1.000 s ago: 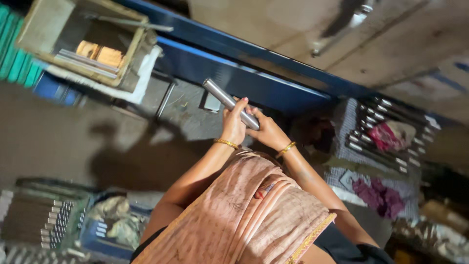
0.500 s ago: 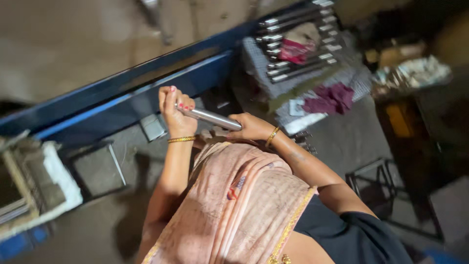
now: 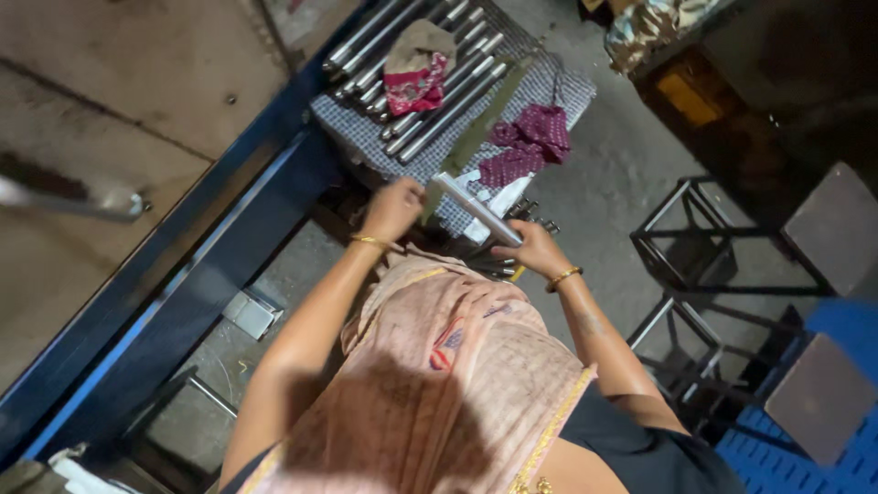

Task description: The person removes cylindrical metal rods from a machine, wipes them with a cloth, and places them into a tray. The person repeats this process for multiple rods.

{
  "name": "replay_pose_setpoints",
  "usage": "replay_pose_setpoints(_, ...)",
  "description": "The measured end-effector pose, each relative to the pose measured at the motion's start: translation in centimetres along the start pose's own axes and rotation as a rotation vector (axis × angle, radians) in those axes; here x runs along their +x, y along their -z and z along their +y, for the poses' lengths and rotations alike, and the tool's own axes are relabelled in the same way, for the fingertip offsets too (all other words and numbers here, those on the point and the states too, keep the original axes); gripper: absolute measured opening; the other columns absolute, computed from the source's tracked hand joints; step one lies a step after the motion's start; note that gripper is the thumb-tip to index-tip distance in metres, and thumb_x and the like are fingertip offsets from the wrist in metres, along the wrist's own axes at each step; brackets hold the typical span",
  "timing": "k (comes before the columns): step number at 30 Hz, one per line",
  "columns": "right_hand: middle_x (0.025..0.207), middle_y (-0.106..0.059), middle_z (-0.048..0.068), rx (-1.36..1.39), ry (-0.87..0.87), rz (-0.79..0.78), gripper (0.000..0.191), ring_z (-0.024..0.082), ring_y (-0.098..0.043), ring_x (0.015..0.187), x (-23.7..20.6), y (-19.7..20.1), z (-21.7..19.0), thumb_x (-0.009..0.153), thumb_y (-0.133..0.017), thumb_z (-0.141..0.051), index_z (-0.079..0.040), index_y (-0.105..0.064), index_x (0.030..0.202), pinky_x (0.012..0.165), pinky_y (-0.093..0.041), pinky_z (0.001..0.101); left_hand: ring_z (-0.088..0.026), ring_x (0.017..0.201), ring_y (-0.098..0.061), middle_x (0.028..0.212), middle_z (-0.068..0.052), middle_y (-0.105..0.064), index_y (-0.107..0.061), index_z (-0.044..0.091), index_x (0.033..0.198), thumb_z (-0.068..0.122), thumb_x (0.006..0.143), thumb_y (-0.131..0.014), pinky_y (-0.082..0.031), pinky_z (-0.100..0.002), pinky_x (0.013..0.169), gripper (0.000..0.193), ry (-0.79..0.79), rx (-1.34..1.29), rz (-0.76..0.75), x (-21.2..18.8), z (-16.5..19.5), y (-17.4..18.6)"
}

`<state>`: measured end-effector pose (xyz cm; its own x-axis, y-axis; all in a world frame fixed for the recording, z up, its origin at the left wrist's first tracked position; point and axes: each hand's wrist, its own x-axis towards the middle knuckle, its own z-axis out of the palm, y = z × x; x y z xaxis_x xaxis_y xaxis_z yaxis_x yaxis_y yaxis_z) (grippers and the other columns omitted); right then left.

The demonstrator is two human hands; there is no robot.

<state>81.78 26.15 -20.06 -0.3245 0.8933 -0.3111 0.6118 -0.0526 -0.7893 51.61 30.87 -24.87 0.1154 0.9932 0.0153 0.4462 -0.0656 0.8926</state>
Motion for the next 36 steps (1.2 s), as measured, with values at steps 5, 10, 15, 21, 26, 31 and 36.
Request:
replay_pose_setpoints(5,0.070,-0.062,0.002,0.221,-0.253,0.243,0.030,0.008,-0.056,0.058,-2.4,1.3,3.4,0.081,-0.088,-0.021,-0.002,-0.067,0.090,0.051,-0.046,0.0275,-0.028,0.101,-0.062,0.107,-0.006,-0.066,-0.073,0.017,0.103,0.016,0.091,-0.056,-0.050,-0.046,0.079,0.021,-0.480,0.631,-0.286,3.8,-0.6,-9.3)
replay_pose_setpoints(10,0.074,-0.064,-0.003,0.353,-0.214,0.394,0.026,0.004,-0.055,0.058,-3.3,1.0,5.3,0.079,-0.089,-0.015,-0.004,-0.068,0.091,0.049,-0.045,0.0227,-0.023,0.116,-0.053,0.121,-0.001,-0.060,-0.071,0.022,0.110,0.021,0.095,-0.055,-0.044,-0.041,0.088,0.022,-0.476,0.991,-0.387,6.2,-0.5,-11.6)
replay_pose_setpoints(15,0.078,-0.068,-0.003,0.450,-0.215,0.410,0.025,0.003,-0.058,0.061,-3.0,0.3,6.1,0.080,-0.087,-0.015,-0.004,-0.069,0.095,0.050,-0.048,0.0222,-0.022,0.119,-0.050,0.121,-0.002,-0.059,-0.073,0.023,0.106,0.022,0.091,-0.057,-0.040,-0.043,0.092,0.022,-0.581,1.006,-0.425,6.6,-0.5,-11.2)
replay_pose_setpoints(21,0.074,-0.061,-0.004,0.460,-0.185,0.379,0.033,0.003,-0.056,0.058,-0.9,0.6,4.9,0.082,-0.085,-0.015,-0.005,-0.063,0.105,0.048,-0.045,0.0225,-0.022,0.120,-0.051,0.123,-0.005,-0.061,-0.074,0.013,0.104,0.026,0.086,-0.064,-0.037,-0.043,0.099,0.024,-0.571,0.982,-0.570,5.9,-0.1,-10.4)
replay_pose_setpoints(26,0.074,-0.061,-0.003,0.479,-0.202,0.340,0.027,0.005,-0.056,0.059,0.9,1.2,3.9,0.087,-0.083,-0.018,-0.003,-0.063,0.098,0.051,-0.046,0.0236,-0.036,0.107,-0.059,0.112,-0.020,-0.064,-0.068,0.001,0.109,0.024,0.092,-0.066,-0.049,-0.048,0.094,0.028,-0.136,0.280,-0.437,5.3,-0.7,-9.5)
replay_pose_setpoints(31,0.079,-0.063,-0.002,0.251,-0.008,0.300,0.025,0.007,-0.055,0.071,2.4,1.7,3.2,0.087,-0.081,-0.022,-0.004,-0.067,0.096,0.061,-0.047,0.0271,-0.017,0.079,-0.067,0.088,-0.004,-0.068,-0.064,0.009,0.105,0.033,0.101,-0.054,-0.057,-0.034,0.065,0.027,0.232,-0.699,-0.377,5.9,-2.0,-7.4)
replay_pose_setpoints(36,0.068,-0.061,0.005,-0.012,0.008,0.221,0.037,0.011,-0.053,0.062,3.4,1.8,2.0,0.085,-0.080,-0.036,-0.003,-0.067,0.095,0.056,-0.044,0.0326,-0.008,0.052,-0.052,0.069,0.002,-0.058,-0.065,0.009,0.093,0.050,0.105,-0.050,-0.037,-0.023,0.040,0.045,0.483,-0.937,-0.085,6.6,-2.3,-5.0)
